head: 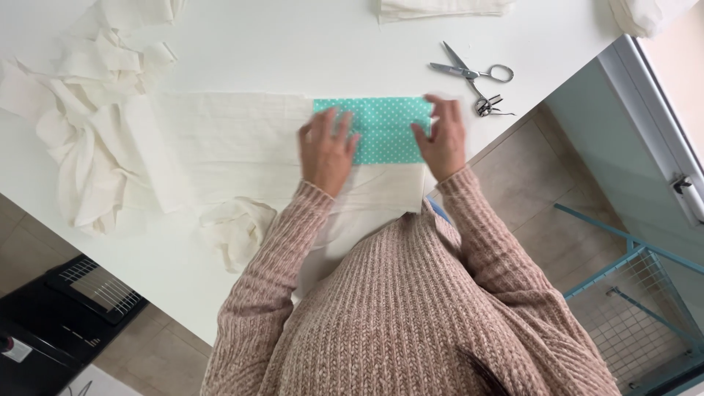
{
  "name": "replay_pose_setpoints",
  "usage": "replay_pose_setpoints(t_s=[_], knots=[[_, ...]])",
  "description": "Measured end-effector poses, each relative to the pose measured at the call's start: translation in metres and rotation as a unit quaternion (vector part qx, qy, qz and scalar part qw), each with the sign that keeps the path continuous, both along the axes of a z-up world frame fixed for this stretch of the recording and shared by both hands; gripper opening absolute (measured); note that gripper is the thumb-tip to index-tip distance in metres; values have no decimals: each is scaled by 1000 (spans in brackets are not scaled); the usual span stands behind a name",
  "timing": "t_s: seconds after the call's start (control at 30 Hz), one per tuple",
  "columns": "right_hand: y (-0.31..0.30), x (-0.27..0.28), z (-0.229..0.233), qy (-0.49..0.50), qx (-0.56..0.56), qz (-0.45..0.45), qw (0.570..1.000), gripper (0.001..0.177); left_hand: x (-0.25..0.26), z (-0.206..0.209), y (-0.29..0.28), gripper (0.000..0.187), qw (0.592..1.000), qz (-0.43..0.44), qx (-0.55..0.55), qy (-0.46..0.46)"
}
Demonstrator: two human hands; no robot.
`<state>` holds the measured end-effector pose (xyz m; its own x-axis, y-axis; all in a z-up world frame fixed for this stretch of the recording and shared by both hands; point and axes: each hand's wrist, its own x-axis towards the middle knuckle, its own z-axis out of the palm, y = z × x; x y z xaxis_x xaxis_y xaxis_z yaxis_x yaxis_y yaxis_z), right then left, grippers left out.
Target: Cutting rectangular pieces of fabric using scissors on a white table.
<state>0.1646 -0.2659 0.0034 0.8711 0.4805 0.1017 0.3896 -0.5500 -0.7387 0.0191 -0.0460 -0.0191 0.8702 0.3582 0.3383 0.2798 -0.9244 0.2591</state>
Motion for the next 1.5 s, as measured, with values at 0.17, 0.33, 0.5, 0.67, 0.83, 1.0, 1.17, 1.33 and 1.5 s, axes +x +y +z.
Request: replay_pose_setpoints(t_s=[0.17, 0.33, 0.5, 0.67, 0.83, 1.0, 1.17, 1.33, 1.5], knots=[[16, -16, 9, 3, -28, 62, 998, 67, 5, -4, -21, 53, 989, -140, -33, 19], [-7, 27, 9, -19, 36, 63, 997, 55, 4, -15, -19, 57, 987, -154, -47, 22], [-62, 93, 24, -327, -244, 56, 911, 65, -22, 42, -28, 71, 967, -98, 11, 235], [-61, 133, 44, -342, -414, 195, 821, 24, -49, 62, -84, 47, 988, -84, -127, 8], [-64, 154, -21, -479, -395, 64, 781, 27, -43, 11, -178, 29, 988, -4, -103, -115], [-86, 205, -14, -279, -464, 324, 776, 27, -39, 8, -231, 41, 984, 106, -96, -102], [-82, 161, 71, 395, -190, 370, 819, 27, -38, 3, -243, 41, 976, 160, -56, -139], [-138, 121, 45, 665, -65, 350, 657, 59, -36, 0, -243, 38, 970, 180, -15, -161], [-160, 133, 32, 594, -137, 442, 658, 67, -36, 15, -236, 34, 964, 178, -2, -196]])
